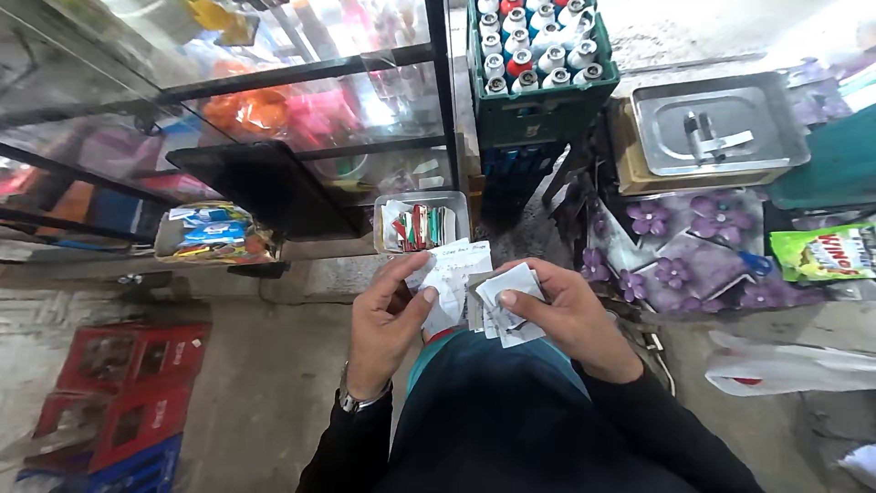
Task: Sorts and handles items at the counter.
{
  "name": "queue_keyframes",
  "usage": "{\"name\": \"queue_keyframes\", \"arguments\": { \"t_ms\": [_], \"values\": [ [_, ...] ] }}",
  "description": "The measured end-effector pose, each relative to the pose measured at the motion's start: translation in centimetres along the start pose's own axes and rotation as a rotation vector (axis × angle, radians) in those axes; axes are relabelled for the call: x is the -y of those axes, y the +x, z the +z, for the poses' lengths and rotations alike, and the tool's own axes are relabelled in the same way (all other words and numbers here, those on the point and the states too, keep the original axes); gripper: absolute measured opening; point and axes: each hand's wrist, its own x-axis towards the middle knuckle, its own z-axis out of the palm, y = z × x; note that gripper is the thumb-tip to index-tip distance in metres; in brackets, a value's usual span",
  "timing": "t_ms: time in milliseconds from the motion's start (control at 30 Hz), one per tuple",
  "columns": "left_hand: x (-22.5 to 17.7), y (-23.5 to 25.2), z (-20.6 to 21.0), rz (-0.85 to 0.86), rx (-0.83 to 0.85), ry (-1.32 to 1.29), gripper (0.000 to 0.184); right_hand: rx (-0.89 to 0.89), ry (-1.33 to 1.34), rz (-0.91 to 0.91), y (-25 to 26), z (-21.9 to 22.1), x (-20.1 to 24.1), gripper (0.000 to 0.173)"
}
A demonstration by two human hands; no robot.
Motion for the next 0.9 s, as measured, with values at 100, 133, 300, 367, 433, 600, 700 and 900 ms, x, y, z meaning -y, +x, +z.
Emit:
{"name": "queue_keyframes", "arguments": {
  "t_ms": [100, 133, 300, 367, 433, 600, 700, 900],
  "values": [
    [-0.2, -0.1, -0.2, 0.004, 0.007, -0.027, 0.05, -0.029, 0.159, 0.022, 0.0, -0.7, -0.1, 0.028],
    [-0.2, -0.2, -0.3, 0.0, 0.028, -0.039, 0.053, -0.045, 0.222, 0.043, 0.0, -0.9, 0.0, 0.027],
    [-0.1, -0.4, -0.1, -0.062, 0.155, -0.043, 0.06, -0.141, 0.308, 0.137, 0.2, -0.9, -0.4, 0.025],
    [0.0, -0.4, 0.2, -0.083, 0.194, -0.064, 0.065, -0.14, 0.276, 0.12, 0.2, -0.8, -0.8, 0.025],
    [0.1, -0.3, 0.3, -0.1, 0.226, -0.099, 0.071, -0.167, 0.249, 0.103, 0.2, -0.6, -1.2, 0.026],
    [-0.1, 0.0, -0.1, -0.126, 0.237, -0.114, 0.076, -0.289, 0.23, 0.086, 0.0, -1.6, -0.9, 0.026],
    [-0.1, 0.1, -0.3, -0.129, 0.203, -0.124, 0.079, -0.355, 0.253, 0.073, -0.3, -2.7, -0.5, 0.025],
    [0.1, -0.1, 0.0, -0.085, 0.147, -0.133, 0.075, -0.413, 0.247, 0.044, -1.1, -3.7, -0.3, 0.023]
  ]
}}
